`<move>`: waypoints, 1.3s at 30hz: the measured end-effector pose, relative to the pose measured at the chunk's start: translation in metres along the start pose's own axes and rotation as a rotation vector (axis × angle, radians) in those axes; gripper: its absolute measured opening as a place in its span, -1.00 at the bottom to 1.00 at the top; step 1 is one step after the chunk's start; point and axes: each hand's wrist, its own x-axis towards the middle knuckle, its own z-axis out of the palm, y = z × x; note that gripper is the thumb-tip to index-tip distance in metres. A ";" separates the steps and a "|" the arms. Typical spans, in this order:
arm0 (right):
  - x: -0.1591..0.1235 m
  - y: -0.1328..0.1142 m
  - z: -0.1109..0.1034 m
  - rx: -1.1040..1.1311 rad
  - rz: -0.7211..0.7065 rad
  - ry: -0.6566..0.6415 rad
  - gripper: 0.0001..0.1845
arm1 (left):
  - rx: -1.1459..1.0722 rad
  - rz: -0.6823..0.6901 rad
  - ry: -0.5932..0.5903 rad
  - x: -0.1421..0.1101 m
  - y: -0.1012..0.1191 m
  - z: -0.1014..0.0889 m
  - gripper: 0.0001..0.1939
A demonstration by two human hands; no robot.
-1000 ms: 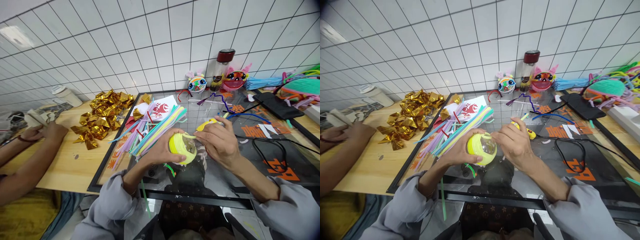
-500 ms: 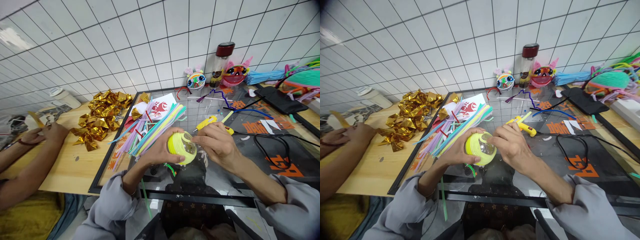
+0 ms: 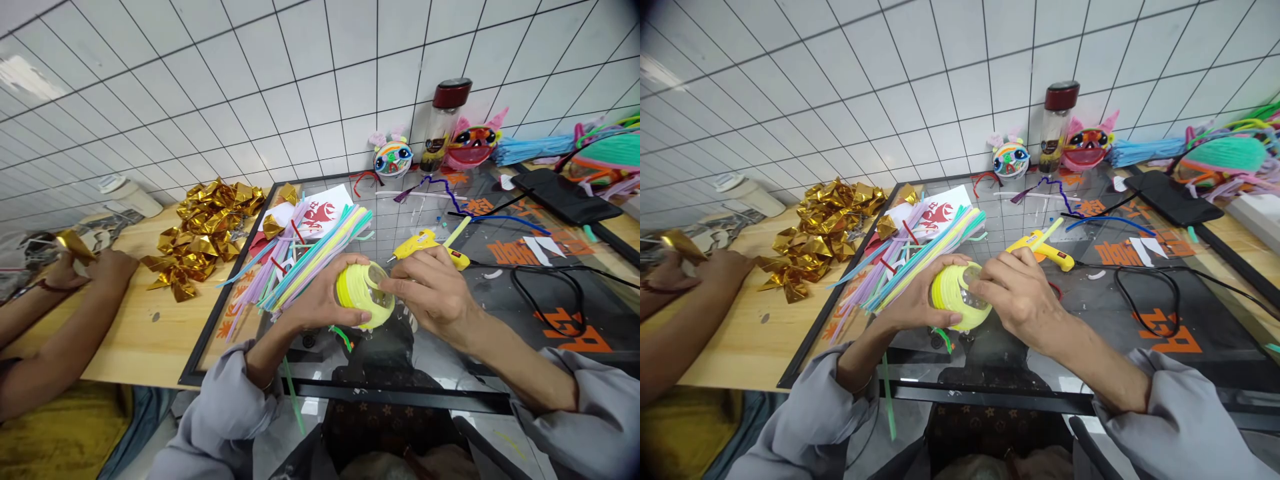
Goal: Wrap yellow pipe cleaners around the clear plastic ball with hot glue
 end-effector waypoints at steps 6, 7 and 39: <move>0.001 -0.001 0.000 0.030 -0.007 -0.008 -0.75 | 0.013 -0.014 0.008 0.000 0.001 0.000 -0.22; 0.001 -0.002 0.000 0.038 -0.007 -0.007 -0.76 | 0.008 -0.009 0.008 0.000 0.001 0.000 -0.23; 0.000 -0.005 0.005 0.124 0.007 -0.001 -0.80 | 0.101 0.136 -0.005 -0.002 -0.006 0.000 -0.27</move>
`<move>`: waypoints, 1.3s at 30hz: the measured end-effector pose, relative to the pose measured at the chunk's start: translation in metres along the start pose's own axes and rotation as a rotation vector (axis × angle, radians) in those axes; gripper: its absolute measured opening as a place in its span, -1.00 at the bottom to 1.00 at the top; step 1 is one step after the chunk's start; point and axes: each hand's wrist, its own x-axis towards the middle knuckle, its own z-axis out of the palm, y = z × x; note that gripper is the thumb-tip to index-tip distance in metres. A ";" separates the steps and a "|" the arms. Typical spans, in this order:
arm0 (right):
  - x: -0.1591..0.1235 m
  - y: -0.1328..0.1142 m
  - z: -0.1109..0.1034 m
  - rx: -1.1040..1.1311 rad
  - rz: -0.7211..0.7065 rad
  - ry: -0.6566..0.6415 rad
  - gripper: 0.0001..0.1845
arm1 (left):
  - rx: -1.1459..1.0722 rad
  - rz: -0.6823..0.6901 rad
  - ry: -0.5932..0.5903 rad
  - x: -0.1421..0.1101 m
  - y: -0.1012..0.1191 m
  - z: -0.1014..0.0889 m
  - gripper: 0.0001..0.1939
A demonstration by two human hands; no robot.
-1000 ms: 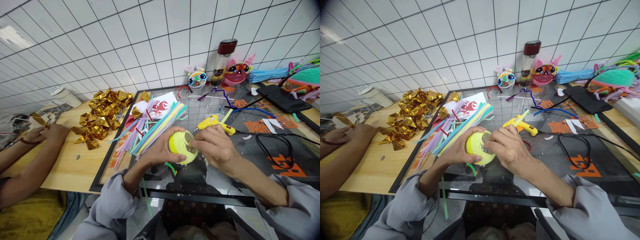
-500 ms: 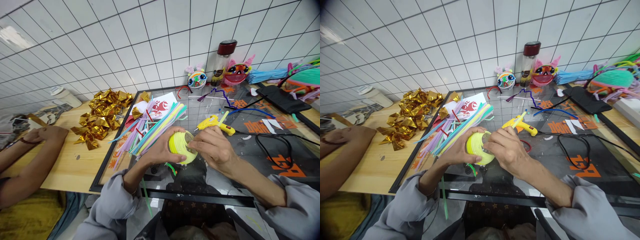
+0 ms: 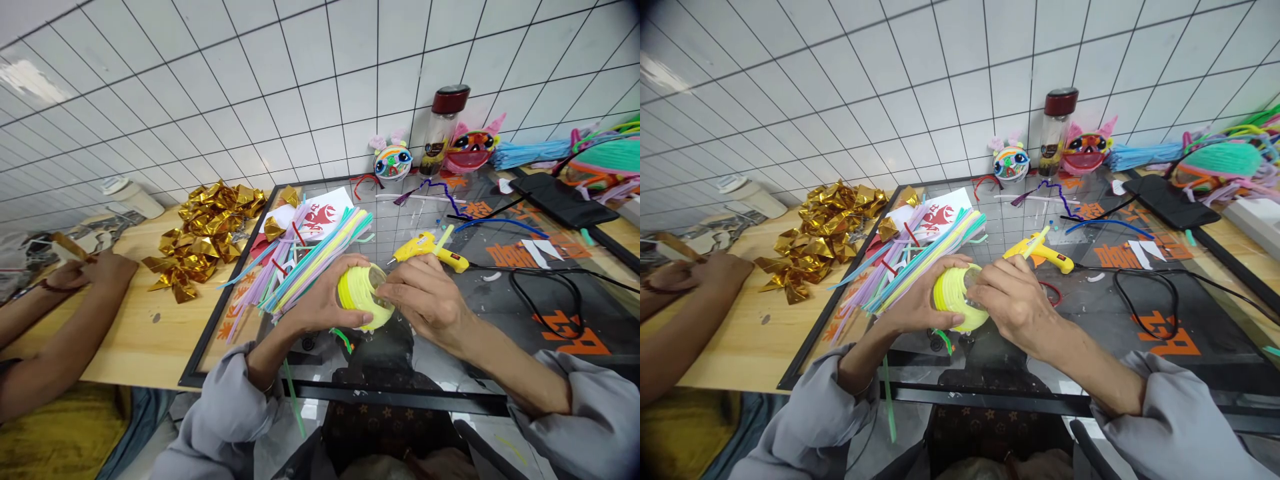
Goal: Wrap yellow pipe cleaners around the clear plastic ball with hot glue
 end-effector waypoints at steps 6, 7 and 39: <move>-0.001 0.001 0.000 -0.010 0.006 0.001 -0.80 | 0.030 0.050 0.025 0.000 -0.002 0.002 -0.29; -0.001 0.002 0.000 -0.013 0.007 0.002 -0.80 | 0.033 0.057 0.027 0.000 -0.002 0.002 -0.29; 0.000 0.002 0.000 -0.019 0.008 0.002 -0.80 | 0.069 0.206 0.091 -0.001 -0.007 0.008 -0.38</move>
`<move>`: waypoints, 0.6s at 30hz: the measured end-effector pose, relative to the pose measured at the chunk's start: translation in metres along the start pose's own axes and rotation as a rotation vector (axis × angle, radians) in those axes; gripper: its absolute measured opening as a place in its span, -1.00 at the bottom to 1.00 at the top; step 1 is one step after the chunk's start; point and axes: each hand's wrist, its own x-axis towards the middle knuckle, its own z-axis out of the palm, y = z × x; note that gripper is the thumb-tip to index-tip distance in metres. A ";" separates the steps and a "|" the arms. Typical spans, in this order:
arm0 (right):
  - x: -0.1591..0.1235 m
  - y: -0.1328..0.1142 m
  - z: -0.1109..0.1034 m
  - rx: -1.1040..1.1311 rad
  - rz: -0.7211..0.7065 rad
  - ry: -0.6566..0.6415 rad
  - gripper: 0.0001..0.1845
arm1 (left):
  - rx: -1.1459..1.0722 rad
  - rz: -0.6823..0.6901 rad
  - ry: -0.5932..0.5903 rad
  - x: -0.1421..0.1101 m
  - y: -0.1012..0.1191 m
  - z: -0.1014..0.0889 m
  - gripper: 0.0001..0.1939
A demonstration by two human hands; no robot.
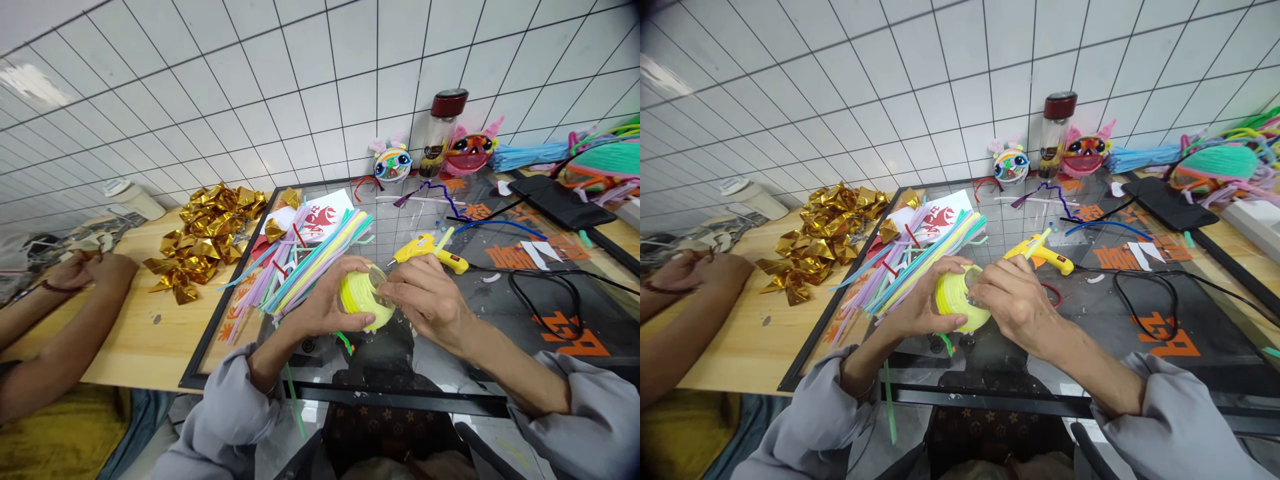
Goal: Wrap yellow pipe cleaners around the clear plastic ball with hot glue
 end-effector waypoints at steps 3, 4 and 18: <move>0.000 0.000 0.000 -0.004 0.000 -0.004 -0.80 | 0.027 0.040 0.000 0.000 0.000 -0.001 -0.39; 0.000 0.000 0.000 -0.004 0.002 -0.007 -0.80 | 0.032 0.047 -0.002 -0.001 0.000 -0.001 -0.38; -0.002 -0.001 0.001 0.017 0.021 0.007 -0.77 | 0.063 0.035 -0.024 0.000 -0.003 -0.001 -0.40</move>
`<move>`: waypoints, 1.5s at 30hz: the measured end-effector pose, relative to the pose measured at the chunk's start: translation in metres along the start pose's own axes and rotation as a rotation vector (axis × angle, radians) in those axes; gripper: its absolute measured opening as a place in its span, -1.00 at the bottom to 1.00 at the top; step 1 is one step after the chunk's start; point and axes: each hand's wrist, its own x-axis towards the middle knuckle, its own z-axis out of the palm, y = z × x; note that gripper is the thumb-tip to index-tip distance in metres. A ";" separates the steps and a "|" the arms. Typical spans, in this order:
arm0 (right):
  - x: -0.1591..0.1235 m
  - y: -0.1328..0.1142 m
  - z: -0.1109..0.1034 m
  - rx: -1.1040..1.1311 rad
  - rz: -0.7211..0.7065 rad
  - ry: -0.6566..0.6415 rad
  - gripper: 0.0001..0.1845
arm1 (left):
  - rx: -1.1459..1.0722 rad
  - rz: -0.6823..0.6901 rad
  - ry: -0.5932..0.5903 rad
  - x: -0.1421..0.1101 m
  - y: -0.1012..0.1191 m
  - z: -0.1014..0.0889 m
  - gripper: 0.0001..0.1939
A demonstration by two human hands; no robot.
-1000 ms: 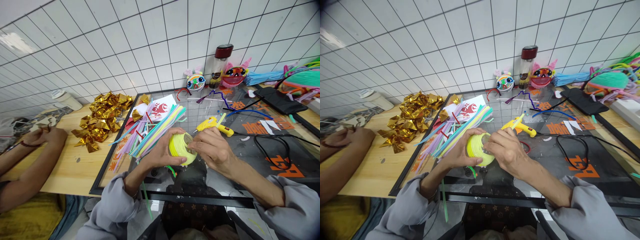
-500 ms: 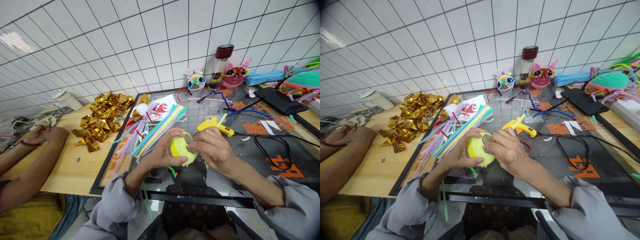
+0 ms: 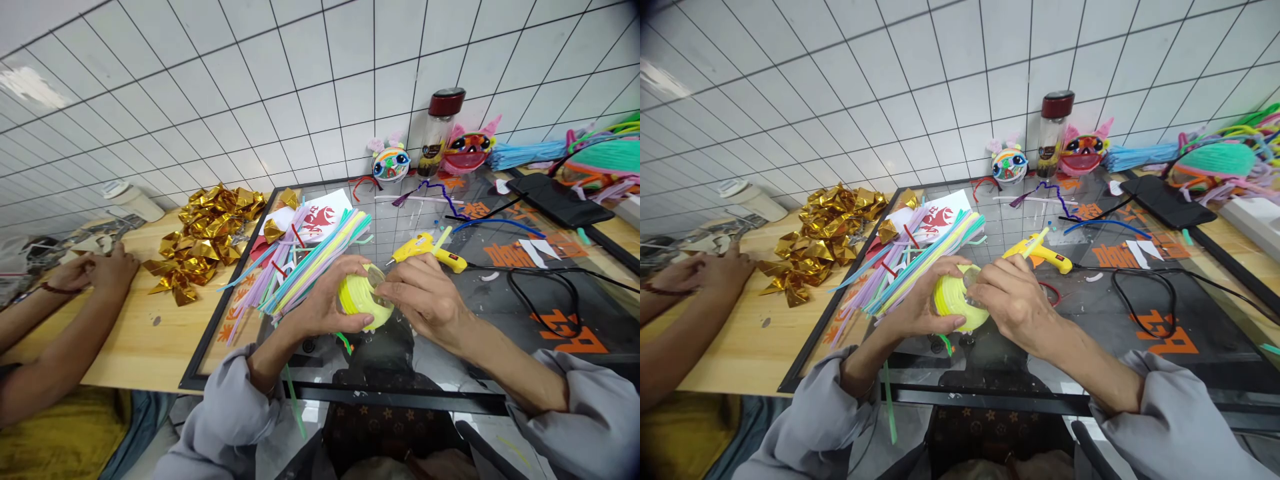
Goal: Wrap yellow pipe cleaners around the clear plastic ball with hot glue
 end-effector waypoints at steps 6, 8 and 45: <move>0.001 0.000 0.000 0.001 -0.005 -0.010 -0.77 | -0.015 0.023 0.007 0.000 -0.001 0.000 -0.43; 0.001 0.000 0.000 0.001 -0.006 -0.007 -0.78 | -0.010 0.026 0.010 0.000 0.000 0.001 -0.44; -0.001 0.001 0.001 0.003 -0.008 0.001 -0.79 | 0.069 0.201 0.060 0.002 0.000 -0.002 -0.46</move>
